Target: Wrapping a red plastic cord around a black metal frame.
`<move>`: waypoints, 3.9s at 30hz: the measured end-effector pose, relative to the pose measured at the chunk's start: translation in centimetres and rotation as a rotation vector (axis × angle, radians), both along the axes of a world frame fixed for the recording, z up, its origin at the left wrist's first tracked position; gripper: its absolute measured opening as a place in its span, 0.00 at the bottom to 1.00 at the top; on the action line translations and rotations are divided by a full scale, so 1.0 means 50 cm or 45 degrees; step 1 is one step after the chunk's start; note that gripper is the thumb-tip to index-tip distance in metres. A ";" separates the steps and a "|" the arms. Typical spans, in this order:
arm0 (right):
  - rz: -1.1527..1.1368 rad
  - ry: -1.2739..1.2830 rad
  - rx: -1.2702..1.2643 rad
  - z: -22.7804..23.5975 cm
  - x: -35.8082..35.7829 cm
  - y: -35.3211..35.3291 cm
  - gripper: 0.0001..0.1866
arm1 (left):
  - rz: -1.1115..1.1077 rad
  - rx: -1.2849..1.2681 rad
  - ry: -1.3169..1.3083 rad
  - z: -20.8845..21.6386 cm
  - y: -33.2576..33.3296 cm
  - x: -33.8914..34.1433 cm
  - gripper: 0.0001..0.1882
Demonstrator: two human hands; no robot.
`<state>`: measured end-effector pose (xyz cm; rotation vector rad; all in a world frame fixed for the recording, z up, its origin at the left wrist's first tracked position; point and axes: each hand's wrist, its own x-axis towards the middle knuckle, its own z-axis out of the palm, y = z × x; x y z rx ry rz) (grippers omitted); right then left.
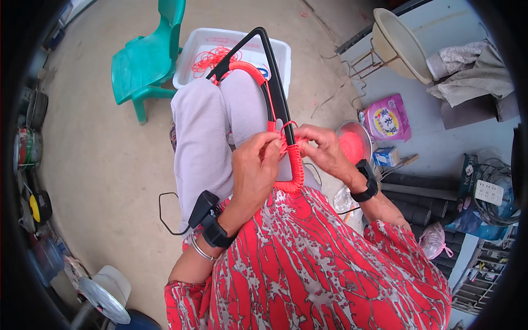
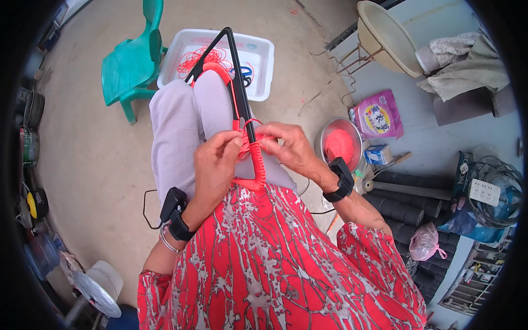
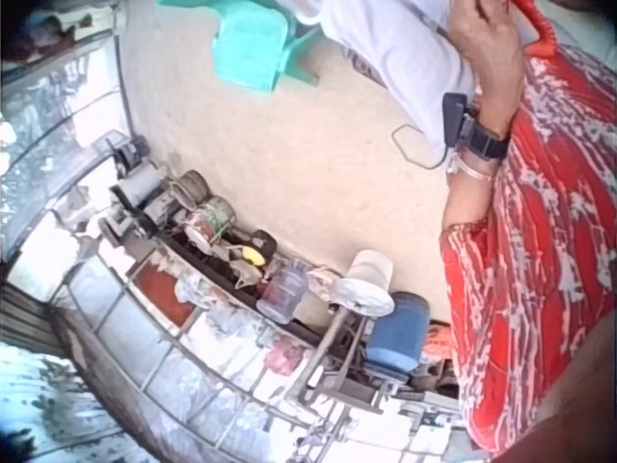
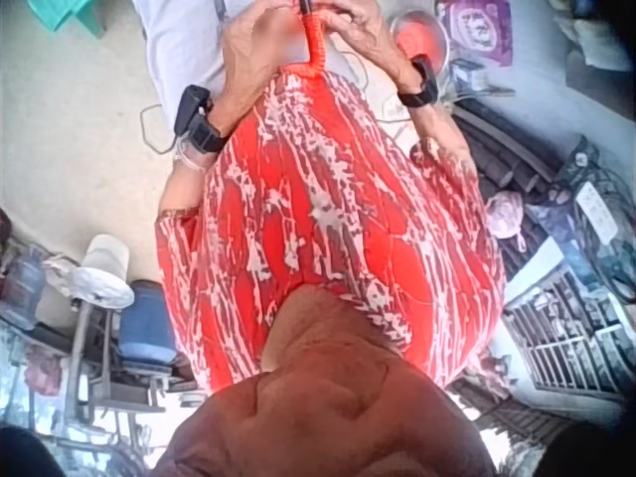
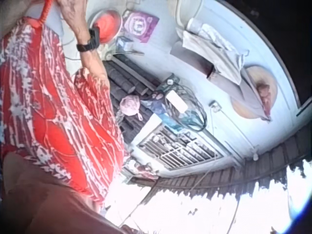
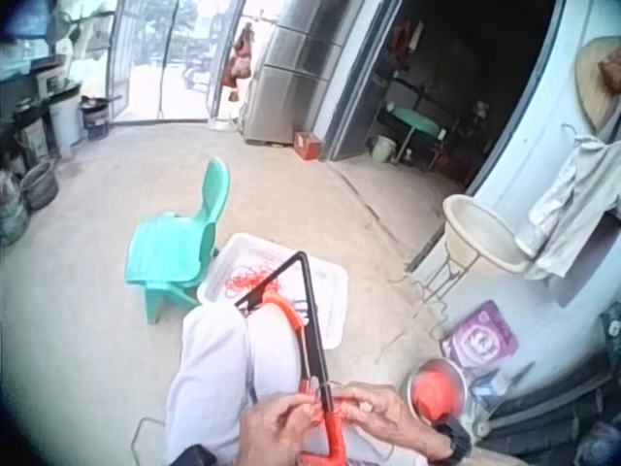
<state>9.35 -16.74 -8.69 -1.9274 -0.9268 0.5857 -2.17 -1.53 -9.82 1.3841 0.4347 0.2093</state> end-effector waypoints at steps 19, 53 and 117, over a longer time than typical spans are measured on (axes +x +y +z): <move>-0.393 0.871 0.174 0.009 0.046 0.000 0.15 | -0.630 -0.781 0.315 -0.029 -0.035 0.053 0.09; -0.463 0.702 0.086 0.018 0.058 -0.026 0.17 | -0.725 -1.069 0.083 -0.055 -0.029 0.036 0.20; 0.695 1.534 0.777 0.177 -0.210 0.254 0.16 | -0.151 -1.128 0.009 0.005 0.024 -0.066 0.21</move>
